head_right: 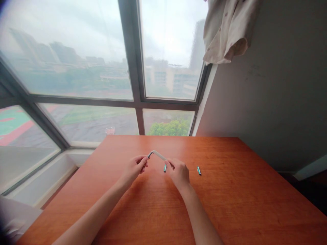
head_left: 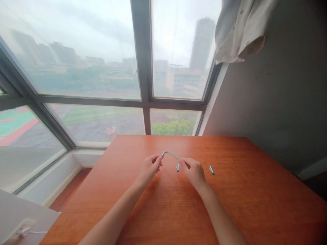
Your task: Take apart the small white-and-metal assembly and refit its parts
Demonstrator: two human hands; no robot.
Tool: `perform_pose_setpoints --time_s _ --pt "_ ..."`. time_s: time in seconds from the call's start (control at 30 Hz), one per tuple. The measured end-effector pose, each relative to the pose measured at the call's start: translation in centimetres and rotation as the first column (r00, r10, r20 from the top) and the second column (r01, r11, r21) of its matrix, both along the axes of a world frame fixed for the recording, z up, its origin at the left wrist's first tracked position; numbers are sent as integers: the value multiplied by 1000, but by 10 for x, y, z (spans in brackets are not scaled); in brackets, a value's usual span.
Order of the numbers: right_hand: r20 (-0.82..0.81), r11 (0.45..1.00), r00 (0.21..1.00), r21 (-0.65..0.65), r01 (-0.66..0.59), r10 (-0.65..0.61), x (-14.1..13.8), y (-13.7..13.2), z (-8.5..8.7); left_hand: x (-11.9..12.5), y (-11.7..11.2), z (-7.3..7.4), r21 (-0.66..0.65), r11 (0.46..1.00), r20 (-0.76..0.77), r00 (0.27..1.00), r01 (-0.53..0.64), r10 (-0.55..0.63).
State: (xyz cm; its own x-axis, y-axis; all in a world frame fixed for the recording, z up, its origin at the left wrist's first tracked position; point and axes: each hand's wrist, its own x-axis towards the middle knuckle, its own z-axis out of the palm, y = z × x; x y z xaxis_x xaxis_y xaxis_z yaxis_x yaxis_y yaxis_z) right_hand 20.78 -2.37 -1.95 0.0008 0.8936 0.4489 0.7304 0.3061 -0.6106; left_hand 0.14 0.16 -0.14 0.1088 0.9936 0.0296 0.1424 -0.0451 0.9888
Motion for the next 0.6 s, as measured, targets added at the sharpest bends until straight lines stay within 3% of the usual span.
perform_pose_setpoints --time_s 0.37,0.6 --pt "-20 998 998 25 54 -54 2 0 3 -2 1 -1 -75 997 109 994 -6 15" --pt "-153 999 987 30 -39 43 0 3 1 1 -2 1 -136 988 188 981 75 -48"
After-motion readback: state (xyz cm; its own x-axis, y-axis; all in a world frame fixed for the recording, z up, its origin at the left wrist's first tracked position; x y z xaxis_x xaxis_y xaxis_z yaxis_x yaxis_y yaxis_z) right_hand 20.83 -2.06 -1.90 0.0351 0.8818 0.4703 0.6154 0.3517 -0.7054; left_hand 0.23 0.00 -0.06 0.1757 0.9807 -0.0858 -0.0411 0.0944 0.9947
